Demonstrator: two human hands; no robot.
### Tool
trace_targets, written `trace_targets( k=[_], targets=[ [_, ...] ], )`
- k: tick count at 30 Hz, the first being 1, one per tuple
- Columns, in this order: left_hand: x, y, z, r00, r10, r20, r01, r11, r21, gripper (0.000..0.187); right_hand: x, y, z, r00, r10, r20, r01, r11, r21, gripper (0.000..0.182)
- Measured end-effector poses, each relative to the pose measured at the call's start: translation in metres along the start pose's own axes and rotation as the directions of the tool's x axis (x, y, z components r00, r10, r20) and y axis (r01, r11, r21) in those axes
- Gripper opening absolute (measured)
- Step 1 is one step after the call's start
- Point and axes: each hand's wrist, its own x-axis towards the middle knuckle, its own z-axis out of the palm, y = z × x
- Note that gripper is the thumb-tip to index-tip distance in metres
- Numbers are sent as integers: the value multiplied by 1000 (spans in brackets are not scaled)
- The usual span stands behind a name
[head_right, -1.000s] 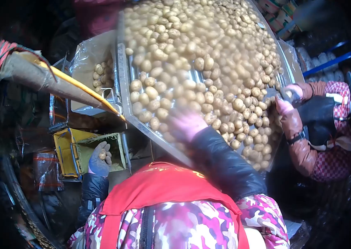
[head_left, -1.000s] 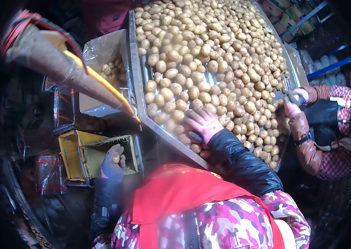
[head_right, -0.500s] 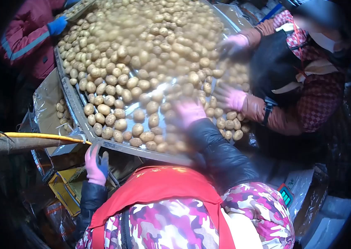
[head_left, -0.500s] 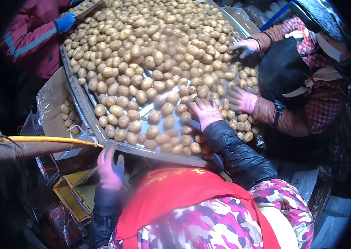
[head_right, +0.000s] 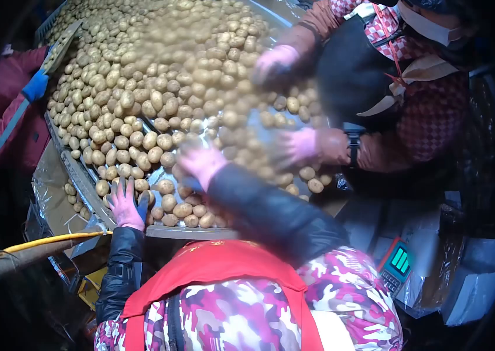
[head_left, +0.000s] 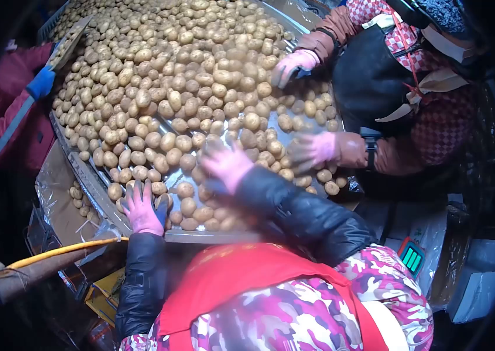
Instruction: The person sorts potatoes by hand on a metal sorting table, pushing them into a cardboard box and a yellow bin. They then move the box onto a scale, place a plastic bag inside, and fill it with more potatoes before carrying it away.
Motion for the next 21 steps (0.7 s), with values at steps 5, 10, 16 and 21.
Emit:
trace_targets(
  k=[5, 10, 16, 21],
  targets=[
    [1, -5, 1, 1000, 21, -14, -21, 999, 24, 68, -18, 71, -12, 927, 353, 125, -334, 931, -151, 63],
    [1, 0, -3, 1000, 6, -1, -6, 1000, 10, 67, -98, 91, -8, 719, 690, -75, -694, 711, -111, 73],
    [2, 2, -5, 1000, 0, -4, 0, 1000, -11, 68, -74, 20, -22, 916, 345, 203, -346, 938, -31, 66],
    [2, 0, -6, 1000, 19, 21, -19, 1000, 2, 73, 33, 58, 2, 927, 359, -105, -359, 933, 19, 70]
  ],
)
